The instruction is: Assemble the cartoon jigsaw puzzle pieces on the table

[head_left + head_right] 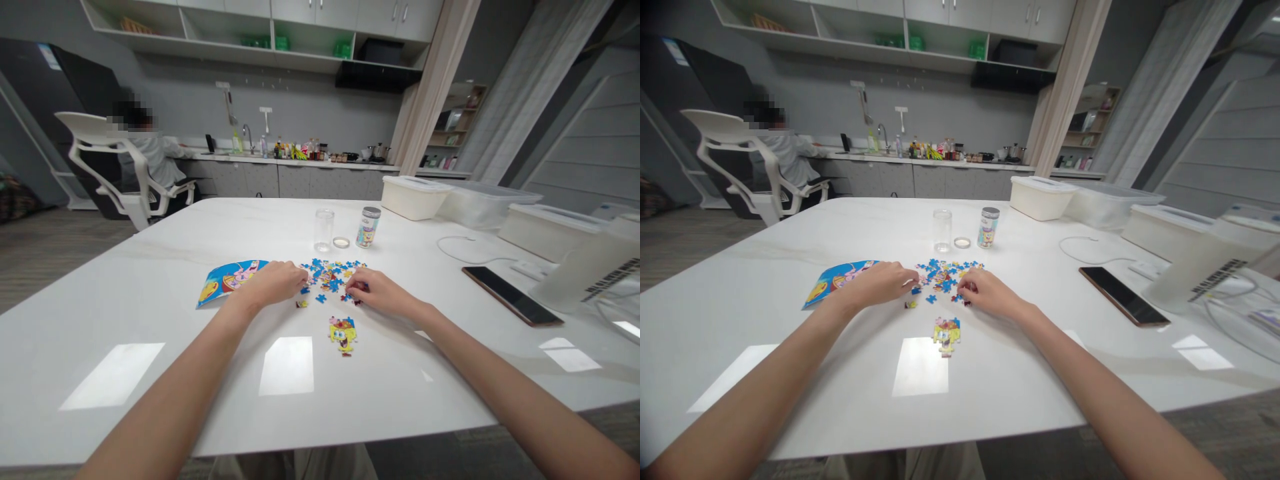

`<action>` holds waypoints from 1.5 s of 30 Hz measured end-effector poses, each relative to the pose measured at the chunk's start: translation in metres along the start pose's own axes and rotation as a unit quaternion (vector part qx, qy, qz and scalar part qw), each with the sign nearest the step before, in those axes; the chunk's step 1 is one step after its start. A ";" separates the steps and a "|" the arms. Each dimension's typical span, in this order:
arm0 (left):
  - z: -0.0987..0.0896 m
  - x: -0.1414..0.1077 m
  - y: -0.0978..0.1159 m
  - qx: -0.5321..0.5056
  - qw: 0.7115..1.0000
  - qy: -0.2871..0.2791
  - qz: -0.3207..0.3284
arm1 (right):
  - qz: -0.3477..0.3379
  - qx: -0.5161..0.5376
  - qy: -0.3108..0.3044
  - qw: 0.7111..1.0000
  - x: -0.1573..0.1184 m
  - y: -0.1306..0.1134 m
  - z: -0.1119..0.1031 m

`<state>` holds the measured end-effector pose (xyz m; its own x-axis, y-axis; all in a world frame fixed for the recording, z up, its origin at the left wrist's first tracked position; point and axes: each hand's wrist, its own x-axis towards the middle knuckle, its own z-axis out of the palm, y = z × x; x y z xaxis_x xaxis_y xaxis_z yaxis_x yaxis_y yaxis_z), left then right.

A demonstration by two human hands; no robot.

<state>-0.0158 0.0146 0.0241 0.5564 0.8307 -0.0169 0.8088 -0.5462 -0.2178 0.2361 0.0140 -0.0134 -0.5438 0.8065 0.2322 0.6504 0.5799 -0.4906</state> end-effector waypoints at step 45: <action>0.000 0.000 0.007 -0.025 0.999 -0.036 -0.022 | -0.036 -0.020 0.014 0.999 -0.002 0.003 0.008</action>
<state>-0.0106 0.0109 0.0229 0.5058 0.8590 -0.0795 0.8420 -0.5116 -0.1713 0.2352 0.0134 -0.0220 -0.5756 0.7650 0.2889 0.6312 0.6403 -0.4378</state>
